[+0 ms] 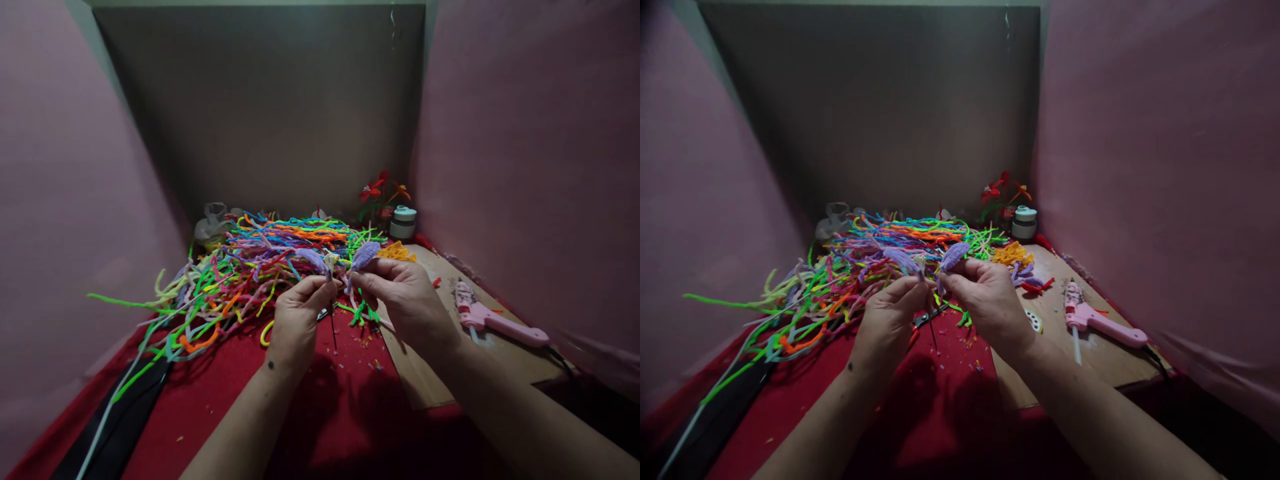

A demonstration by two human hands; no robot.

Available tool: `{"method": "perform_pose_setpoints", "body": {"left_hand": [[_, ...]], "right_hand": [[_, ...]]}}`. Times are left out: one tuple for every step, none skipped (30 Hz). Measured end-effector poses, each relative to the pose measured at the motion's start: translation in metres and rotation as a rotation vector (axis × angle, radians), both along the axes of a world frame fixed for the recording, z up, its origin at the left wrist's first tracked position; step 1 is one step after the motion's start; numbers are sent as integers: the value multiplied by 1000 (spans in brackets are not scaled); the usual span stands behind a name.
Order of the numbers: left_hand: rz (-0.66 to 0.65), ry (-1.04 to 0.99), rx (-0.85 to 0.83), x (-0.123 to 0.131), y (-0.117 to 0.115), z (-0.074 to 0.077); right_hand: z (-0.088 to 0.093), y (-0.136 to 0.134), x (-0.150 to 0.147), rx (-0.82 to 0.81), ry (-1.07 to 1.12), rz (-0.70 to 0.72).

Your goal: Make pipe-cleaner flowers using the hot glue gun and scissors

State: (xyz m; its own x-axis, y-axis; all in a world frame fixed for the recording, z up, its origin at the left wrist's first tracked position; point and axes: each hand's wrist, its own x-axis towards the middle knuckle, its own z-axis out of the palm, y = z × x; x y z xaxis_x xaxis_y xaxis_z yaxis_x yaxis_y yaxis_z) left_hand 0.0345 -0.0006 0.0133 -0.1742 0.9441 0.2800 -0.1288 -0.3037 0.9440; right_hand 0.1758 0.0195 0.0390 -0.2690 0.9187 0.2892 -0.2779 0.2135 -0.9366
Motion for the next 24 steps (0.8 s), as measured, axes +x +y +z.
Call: {"method": "perform_pose_setpoints", "body": {"left_hand": [[3,10,-3,1,-1,1],[4,16,-11,1,-2,2],[7,19,-19,2,-3,2],[9,19,-27,2,-3,2],[11,16,-33,2,-3,2],[13,13,-37,2,-3,1],[14,13,-40,2,-3,1],[14,14,-45,1,-3,0],[16,16,-50,1,-3,0],[17,20,-54,1,-3,0],[18,23,-56,1,-3,0],[19,25,-56,1,-3,0],[17,29,-54,1,-3,0],[15,32,-51,1,-3,-1],[11,34,-47,1,-2,-1],[7,32,-43,0,-2,-2],[2,30,-40,0,-2,-2],[-2,27,-37,0,-1,-3],[-5,24,-34,0,-1,-4],[-9,24,-31,0,-1,-5],[-14,24,-24,0,0,-5],[-20,26,-18,0,0,-6],[-27,30,-11,0,0,-6],[-32,35,-7,-1,-1,-6]], "right_hand": [[0,0,-1,-4,-7,6],[-1,1,-2,-7,-12,11],[-1,1,-4,-10,-15,13],[-2,0,-5,-15,-17,11],[-3,0,-6,-22,-17,4],[-4,0,-7,-31,-17,-4],[-5,0,-7,-40,-17,-9],[-6,0,-8,-47,-18,-10],[-6,0,-8,-52,-19,-10],[-7,1,-9,-53,-18,-9],[-7,1,-9,-51,-15,-8],[-7,1,-10,-48,-11,-8],[-7,1,-10,-45,-9,-9],[-7,1,-10,-42,-8,-11],[-8,2,-11,-39,-9,-14],[-8,2,-11,-36,-12,-14],[-9,2,-11,-34,-14,-15],[-10,3,-11,-33,-15,-12],[-11,3,-11,-35,-14,-6],[-12,3,-11,-37,-13,-1],[-14,4,-10,-37,-11,5],[-15,4,-10,-35,-10,7],[-17,5,-10,-33,-10,8],[-18,5,-10,-33,-9,8]]}}
